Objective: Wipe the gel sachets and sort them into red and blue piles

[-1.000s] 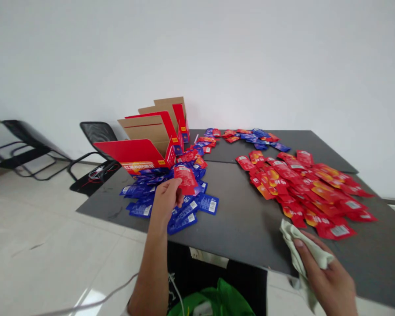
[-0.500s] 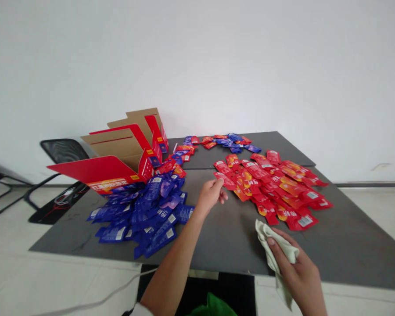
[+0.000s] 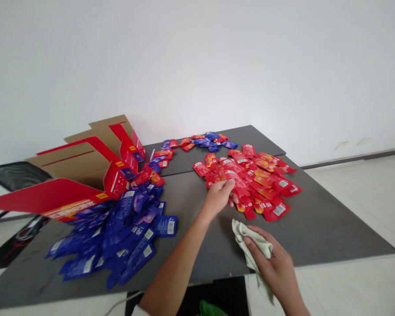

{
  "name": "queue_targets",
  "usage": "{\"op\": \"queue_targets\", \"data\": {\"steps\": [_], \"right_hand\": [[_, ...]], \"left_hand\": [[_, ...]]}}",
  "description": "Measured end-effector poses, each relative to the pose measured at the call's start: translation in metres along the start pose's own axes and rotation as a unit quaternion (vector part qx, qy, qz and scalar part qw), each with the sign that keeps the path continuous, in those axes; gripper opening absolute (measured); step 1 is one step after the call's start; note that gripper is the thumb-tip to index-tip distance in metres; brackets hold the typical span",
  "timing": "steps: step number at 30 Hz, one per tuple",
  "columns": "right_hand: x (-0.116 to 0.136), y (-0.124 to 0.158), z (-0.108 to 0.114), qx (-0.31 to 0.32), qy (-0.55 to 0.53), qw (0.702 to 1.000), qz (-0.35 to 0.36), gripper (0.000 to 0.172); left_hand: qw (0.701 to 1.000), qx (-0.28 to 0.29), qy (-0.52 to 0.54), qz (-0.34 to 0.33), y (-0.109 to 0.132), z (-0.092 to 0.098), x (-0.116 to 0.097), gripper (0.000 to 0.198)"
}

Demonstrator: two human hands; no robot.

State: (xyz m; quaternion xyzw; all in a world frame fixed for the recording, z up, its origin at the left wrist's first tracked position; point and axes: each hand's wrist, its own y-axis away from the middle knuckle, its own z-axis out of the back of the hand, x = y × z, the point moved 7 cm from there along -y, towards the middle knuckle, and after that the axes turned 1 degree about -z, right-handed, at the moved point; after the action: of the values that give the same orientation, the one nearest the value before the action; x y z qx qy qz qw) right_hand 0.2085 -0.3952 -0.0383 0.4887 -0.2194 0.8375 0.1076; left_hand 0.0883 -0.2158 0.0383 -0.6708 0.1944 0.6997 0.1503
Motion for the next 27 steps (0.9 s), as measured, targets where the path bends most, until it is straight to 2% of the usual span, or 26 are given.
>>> {"op": "queue_targets", "data": {"steps": [4,8,10,13,19,23,27], "right_hand": [[0.008,0.001,0.002,0.042,-0.013,0.998,0.042,0.039],[0.013,0.004,0.005,0.08,-0.023,0.993,0.082,0.031],[0.015,0.005,0.005,0.09,-0.027,0.992,0.089,0.03],[0.019,0.006,0.005,0.1,-0.04,0.99,0.092,0.028],[0.02,0.007,0.006,0.141,-0.065,0.985,0.079,0.027],[0.021,0.007,0.006,0.182,-0.082,0.977,0.081,0.029],[0.025,0.006,0.007,0.201,-0.089,0.972,0.077,0.03]], "left_hand": [[0.997,0.07,-0.031,-0.019,0.011,0.0,0.01,0.039],[0.975,0.173,-0.122,-0.061,0.022,0.003,0.002,0.039],[0.956,0.231,-0.169,-0.06,0.026,-0.005,0.0,0.04],[0.92,0.316,-0.226,-0.051,0.029,-0.029,0.0,0.042],[0.871,0.372,-0.296,-0.126,0.021,-0.068,-0.013,0.044],[0.842,0.398,-0.33,-0.152,0.016,-0.082,-0.018,0.043],[0.83,0.404,-0.339,-0.18,0.013,-0.094,-0.016,0.042]]}}
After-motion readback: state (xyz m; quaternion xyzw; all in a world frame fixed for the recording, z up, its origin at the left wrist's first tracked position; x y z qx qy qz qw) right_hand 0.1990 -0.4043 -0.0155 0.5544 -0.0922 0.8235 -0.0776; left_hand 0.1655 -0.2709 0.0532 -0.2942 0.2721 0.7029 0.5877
